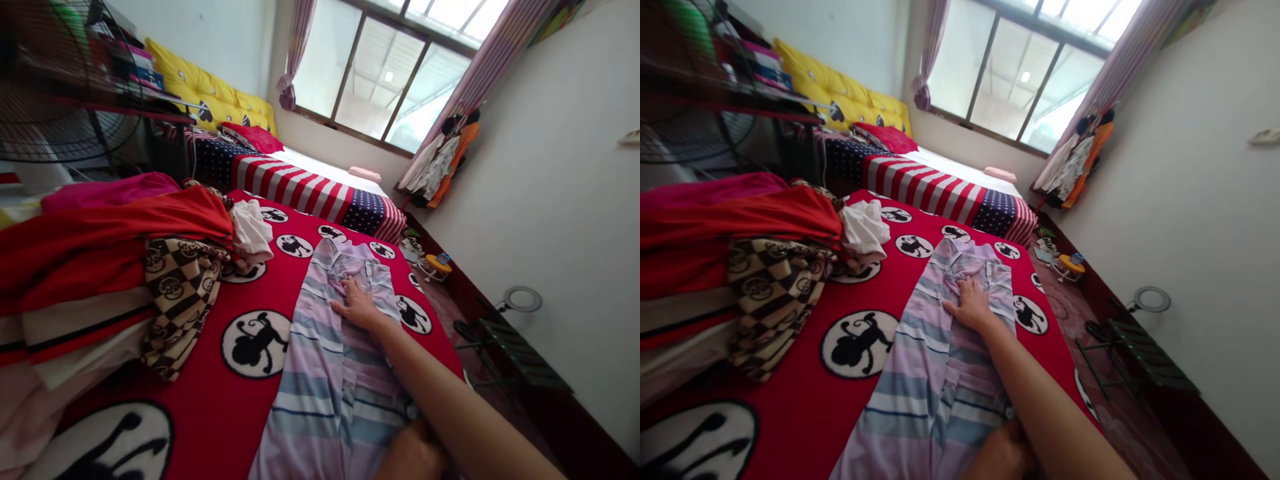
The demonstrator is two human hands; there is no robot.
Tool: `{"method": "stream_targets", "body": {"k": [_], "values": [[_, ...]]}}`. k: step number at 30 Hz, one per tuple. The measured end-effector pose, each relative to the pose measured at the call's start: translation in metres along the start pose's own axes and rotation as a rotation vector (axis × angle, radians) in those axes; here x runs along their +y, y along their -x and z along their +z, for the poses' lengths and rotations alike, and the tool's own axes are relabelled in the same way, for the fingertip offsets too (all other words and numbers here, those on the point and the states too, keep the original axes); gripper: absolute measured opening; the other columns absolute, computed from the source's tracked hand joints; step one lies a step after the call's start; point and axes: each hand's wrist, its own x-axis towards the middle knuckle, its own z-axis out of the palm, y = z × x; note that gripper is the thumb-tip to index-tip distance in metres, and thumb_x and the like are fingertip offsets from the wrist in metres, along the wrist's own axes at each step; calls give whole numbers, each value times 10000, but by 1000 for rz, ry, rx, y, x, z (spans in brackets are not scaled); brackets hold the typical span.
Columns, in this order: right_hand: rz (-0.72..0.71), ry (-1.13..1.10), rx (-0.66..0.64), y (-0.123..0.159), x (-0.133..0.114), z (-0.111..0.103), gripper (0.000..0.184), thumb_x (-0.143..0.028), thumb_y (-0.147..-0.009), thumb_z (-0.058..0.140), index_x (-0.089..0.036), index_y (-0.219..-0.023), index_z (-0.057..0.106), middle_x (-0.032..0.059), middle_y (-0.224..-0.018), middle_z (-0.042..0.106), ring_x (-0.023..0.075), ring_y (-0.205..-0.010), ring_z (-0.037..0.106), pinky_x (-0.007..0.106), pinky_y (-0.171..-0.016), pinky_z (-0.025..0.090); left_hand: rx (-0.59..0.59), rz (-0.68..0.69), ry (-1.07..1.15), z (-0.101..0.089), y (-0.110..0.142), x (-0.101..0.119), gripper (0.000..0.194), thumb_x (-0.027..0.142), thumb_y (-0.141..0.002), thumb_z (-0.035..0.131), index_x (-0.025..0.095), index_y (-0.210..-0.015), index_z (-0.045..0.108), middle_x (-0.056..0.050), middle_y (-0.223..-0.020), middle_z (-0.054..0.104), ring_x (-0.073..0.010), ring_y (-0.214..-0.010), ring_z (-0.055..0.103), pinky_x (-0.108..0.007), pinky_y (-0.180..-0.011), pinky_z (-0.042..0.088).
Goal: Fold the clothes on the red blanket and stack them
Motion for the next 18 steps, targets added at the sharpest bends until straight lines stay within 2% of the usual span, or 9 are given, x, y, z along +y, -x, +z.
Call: {"method": "stream_targets", "body": {"k": [2, 4, 6, 8, 10, 12, 14, 16, 18], "values": [[-18, 111, -169, 11, -1, 2, 647, -491, -692, 704, -182, -1244, 566, 148, -1490, 380, 364, -1387, 289, 547, -1113, 203, 4, 4, -72, -1, -1, -2, 399, 149, -673, 566, 230, -1035, 711, -99, -1017, 618, -282, -924, 576, -354, -765, 479], [-68, 101, -230, 22, 2, -14, 582, -525, -796, 587, -204, -1278, 534, 121, -1463, 428, 301, -1365, 356, 489, -1097, 283, -6, -16, -160, -4, 1, 2, 363, 144, -663, 574, 175, -996, 716, -120, -981, 612, -262, -859, 584, -331, -720, 479], [-109, -37, -132, 39, 7, -43, 487, -513, -824, 554, -206, -1201, 579, 105, -1327, 568, 260, -1247, 506, 419, -1026, 396, 2, 0, -177, -9, 6, 10, 313, 132, -668, 567, 134, -945, 714, -123, -946, 598, -237, -840, 580, -305, -716, 470], [-89, -139, 6, 68, 13, -73, 414, -499, -815, 581, -193, -1089, 630, 97, -1148, 667, 247, -1089, 613, 381, -936, 469, 61, 11, -129, -14, 10, 20, 272, 106, -694, 530, 137, -894, 711, -99, -911, 588, -211, -854, 571, -283, -745, 458], [-5, -182, 124, 108, 19, -98, 358, -491, -823, 588, -192, -1007, 654, 80, -1002, 704, 230, -941, 663, 349, -853, 507, 137, -17, -61, -18, 13, 29, 302, 78, -704, 501, 159, -896, 719, -67, -873, 584, -185, -846, 561, -271, -769, 445], [99, -188, 219, 156, 25, -114, 343, -503, -846, 556, -197, -961, 658, 70, -924, 709, 219, -849, 673, 328, -790, 524, 196, -66, -1, -19, 14, 33, 362, 68, -709, 494, 182, -957, 732, -45, -849, 592, -169, -820, 558, -269, -776, 439], [151, -157, 251, 205, 31, -117, 349, -511, -869, 505, -208, -949, 658, 75, -929, 703, 225, -844, 668, 323, -769, 531, 244, -91, 58, -19, 13, 33, 395, 81, -734, 498, 198, -1032, 728, -40, -865, 613, -164, -820, 569, -271, -781, 443], [107, -93, 214, 247, 37, -111, 340, -498, -854, 518, -225, -1006, 652, 86, -1020, 687, 247, -939, 653, 336, -814, 530, 273, -82, 106, -18, 13, 32, 371, 110, -775, 495, 198, -1050, 728, -45, -893, 641, -167, -839, 591, -271, -784, 451], [31, -15, 202, 276, 42, -99, 437, -474, -766, 630, -245, -1137, 607, 90, -1154, 644, 273, -1051, 616, 363, -882, 517, 291, -63, 135, -18, 13, 33, 336, 141, -808, 495, 187, -1043, 731, -54, -922, 671, -173, -865, 611, -275, -802, 460]]}}
